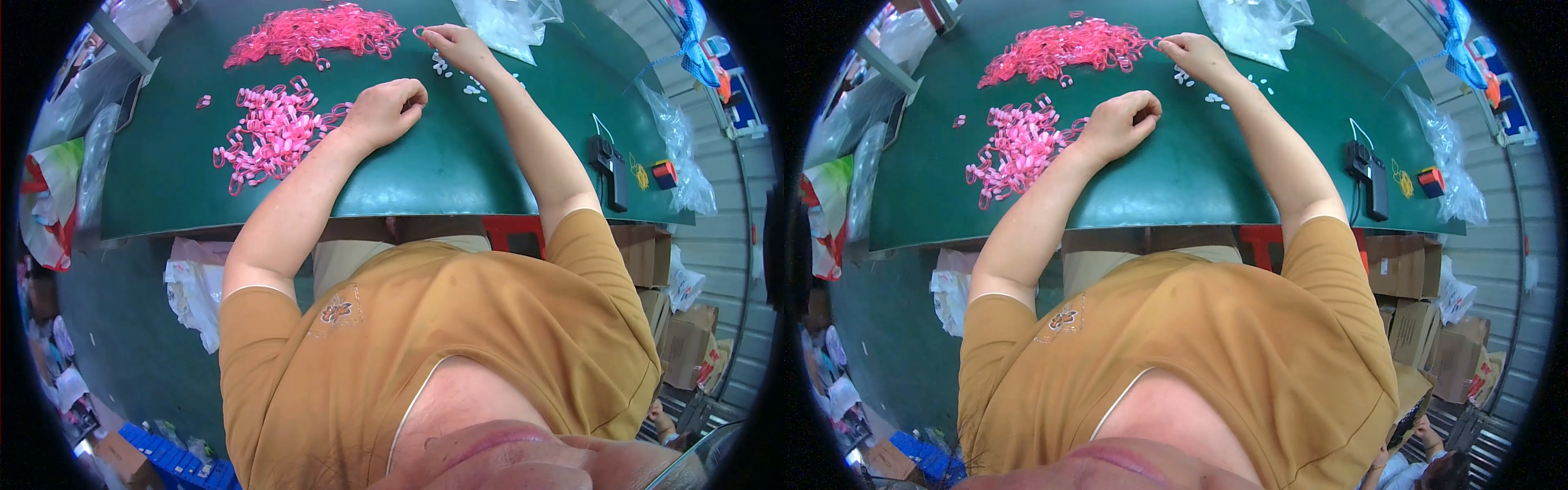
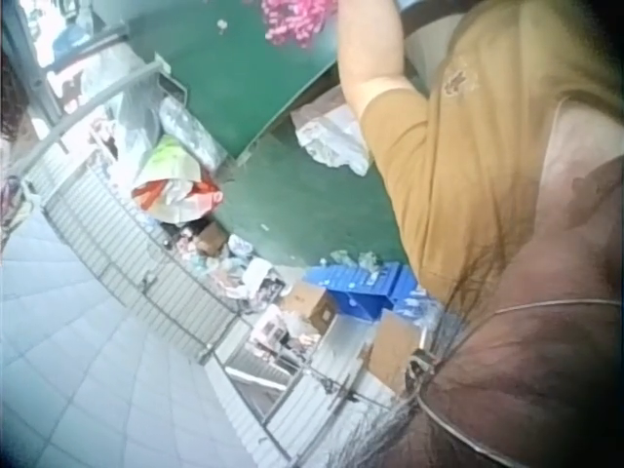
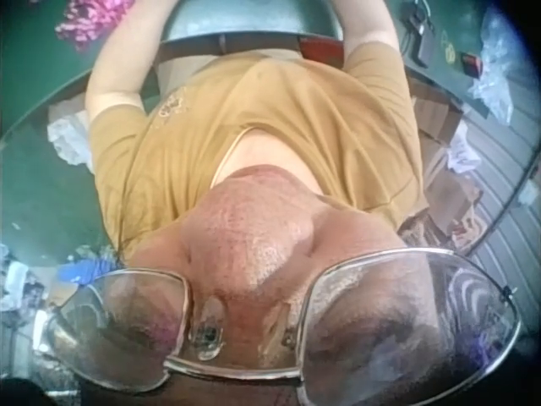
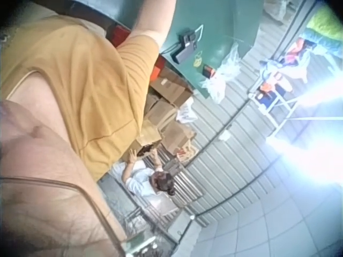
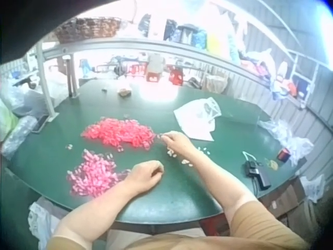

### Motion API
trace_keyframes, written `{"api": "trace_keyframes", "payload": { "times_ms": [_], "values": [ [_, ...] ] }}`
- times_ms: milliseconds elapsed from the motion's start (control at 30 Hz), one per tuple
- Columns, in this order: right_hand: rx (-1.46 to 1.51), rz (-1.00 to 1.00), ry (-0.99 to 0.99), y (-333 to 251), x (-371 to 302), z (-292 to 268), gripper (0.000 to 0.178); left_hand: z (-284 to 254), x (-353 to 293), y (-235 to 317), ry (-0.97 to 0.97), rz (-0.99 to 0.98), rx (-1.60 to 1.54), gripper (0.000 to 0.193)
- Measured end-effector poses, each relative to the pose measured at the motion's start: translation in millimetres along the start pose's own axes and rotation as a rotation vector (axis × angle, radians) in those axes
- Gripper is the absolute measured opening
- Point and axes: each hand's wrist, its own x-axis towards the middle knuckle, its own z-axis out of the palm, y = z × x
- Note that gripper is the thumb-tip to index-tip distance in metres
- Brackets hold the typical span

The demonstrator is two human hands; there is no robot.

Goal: Assembling small pink and white plastic components by hand at a factory workbench.

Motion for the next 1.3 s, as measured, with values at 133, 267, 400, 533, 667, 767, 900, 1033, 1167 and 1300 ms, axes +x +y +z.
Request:
{"api": "trace_keyframes", "payload": {
  "times_ms": [133, 267, 400, 533, 667, 767, 900, 1033, 1167, 1300],
  "values": [
    [0.413, 0.119, -0.304, -29.4, -53.0, -23.2, 0.039, -2.8, 1.3, 1.7, 0.167, -0.119, -0.055, 0.012],
    [0.646, 0.169, -0.456, -31.9, -89.7, -25.5, 0.041, 3.4, 8.2, -14.0, 0.215, -0.155, -0.412, 0.022],
    [0.727, 0.222, -0.48, -28.6, -108.9, -21.2, 0.04, 5.9, 8.1, -14.4, 0.13, -0.111, -0.548, 0.023],
    [0.507, 0.233, -0.494, -35.7, -120.8, -17.8, 0.038, 6.9, 6.4, -13.8, 0.074, -0.082, -0.455, 0.019],
    [0.256, 0.102, -0.113, 2.3, -120.2, -46.6, 0.036, 6.1, 1.0, -12.3, 0.042, -0.152, -0.298, 0.02],
    [0.102, 0.287, 0.016, 34.2, -125.3, -80.8, 0.036, 5.5, 2.5, -3.6, 0.014, -0.118, -0.137, 0.017],
    [-0.199, 0.181, -0.056, 56.5, -138.9, -75.0, 0.031, 10.9, 3.3, -5.5, -0.02, -0.119, -0.09, 0.017],
    [-0.328, 0.182, -0.073, 31.2, -138.6, -63.3, 0.032, 10.6, 2.8, -5.3, -0.041, -0.126, -0.087, 0.015],
    [-0.49, 0.068, -0.016, 31.2, -141.9, -51.5, 0.03, 9.6, 3.5, -3.6, -0.052, -0.144, -0.075, 0.014],
    [-0.327, -0.084, -0.064, 17.7, -145.3, -51.8, 0.024, 7.8, 3.9, -5.2, -0.064, -0.16, -0.081, 0.014]
  ]
}}
